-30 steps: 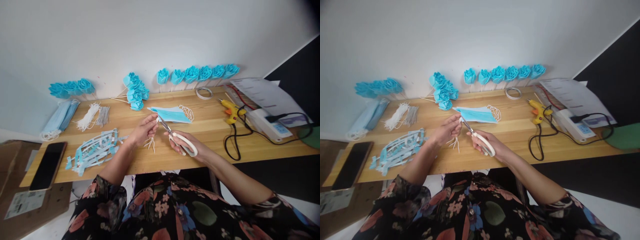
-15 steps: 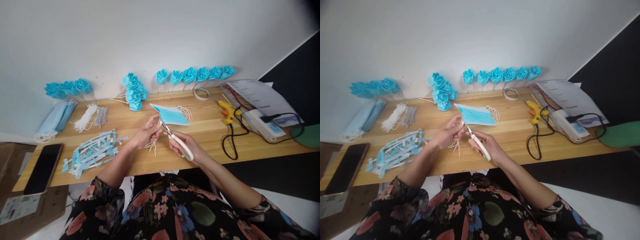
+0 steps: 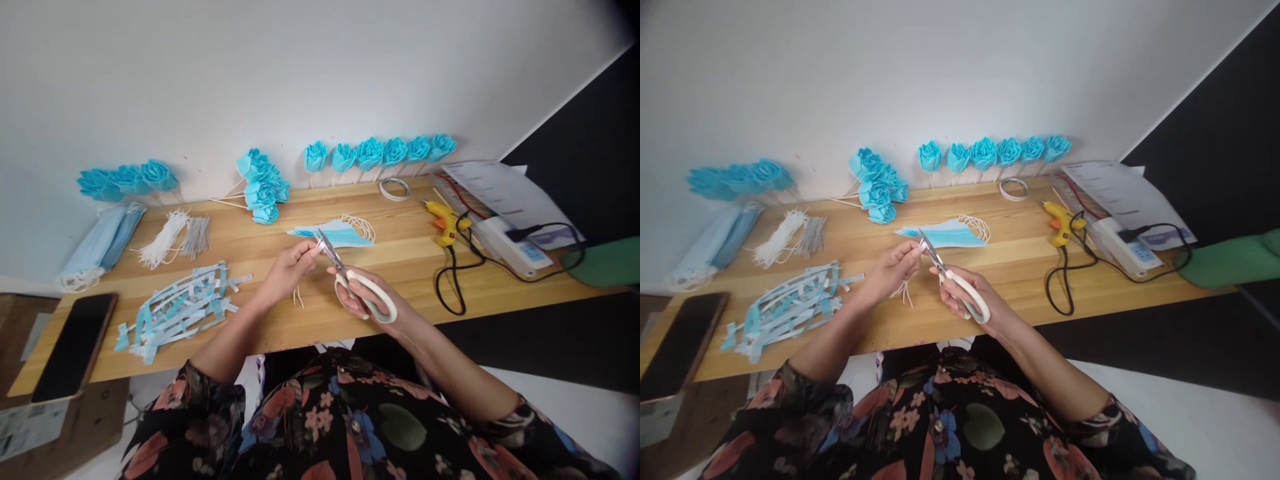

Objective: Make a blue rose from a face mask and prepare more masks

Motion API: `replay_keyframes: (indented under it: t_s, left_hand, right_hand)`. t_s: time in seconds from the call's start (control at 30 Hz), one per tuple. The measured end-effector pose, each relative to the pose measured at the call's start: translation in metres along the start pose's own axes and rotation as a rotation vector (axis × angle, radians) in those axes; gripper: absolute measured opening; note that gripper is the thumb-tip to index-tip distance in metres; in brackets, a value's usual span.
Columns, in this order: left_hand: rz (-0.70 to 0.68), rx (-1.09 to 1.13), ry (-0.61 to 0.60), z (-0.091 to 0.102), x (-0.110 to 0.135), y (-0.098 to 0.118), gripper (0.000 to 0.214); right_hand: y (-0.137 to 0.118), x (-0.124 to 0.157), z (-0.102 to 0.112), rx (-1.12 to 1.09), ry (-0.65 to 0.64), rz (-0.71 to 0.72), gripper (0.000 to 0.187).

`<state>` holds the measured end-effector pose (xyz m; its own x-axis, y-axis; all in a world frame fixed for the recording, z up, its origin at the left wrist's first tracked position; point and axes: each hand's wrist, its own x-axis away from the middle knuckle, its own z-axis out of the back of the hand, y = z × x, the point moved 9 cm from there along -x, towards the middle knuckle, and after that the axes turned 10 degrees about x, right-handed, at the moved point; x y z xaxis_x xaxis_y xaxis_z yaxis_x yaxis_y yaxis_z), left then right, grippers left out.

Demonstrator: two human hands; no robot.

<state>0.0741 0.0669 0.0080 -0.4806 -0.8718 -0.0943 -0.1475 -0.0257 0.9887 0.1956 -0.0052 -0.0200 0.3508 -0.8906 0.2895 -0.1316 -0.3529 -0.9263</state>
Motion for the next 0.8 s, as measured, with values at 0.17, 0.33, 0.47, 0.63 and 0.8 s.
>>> replay_keyframes:
  t_s: [0.17, 0.33, 0.47, 0.63, 0.8]
  left_hand:
    - [-0.232, -0.309, 0.031, -0.002, 0.005, 0.023, 0.04]
    - [-0.28, -0.521, -0.016, -0.008, 0.011, 0.029, 0.039]
    - [-0.266, -0.586, -0.053, -0.013, 0.012, 0.03, 0.039]
    - [-0.215, -0.584, -0.061, -0.013, 0.012, 0.027, 0.037]
    - [-0.207, -0.553, -0.021, -0.007, 0.011, 0.025, 0.035]
  right_hand:
    - [-0.002, 0.001, -0.003, 0.029, -0.032, 0.025, 0.06]
    - [-0.001, -0.004, 0.001, 0.103, -0.048, 0.047, 0.058]
    - [-0.003, -0.008, 0.002, 0.181, -0.067, 0.049, 0.059]
    - [-0.017, -0.012, 0.003, 0.357, -0.046, 0.147, 0.046]
    - [-0.031, -0.012, 0.011, 0.788, 0.103, 0.259, 0.038]
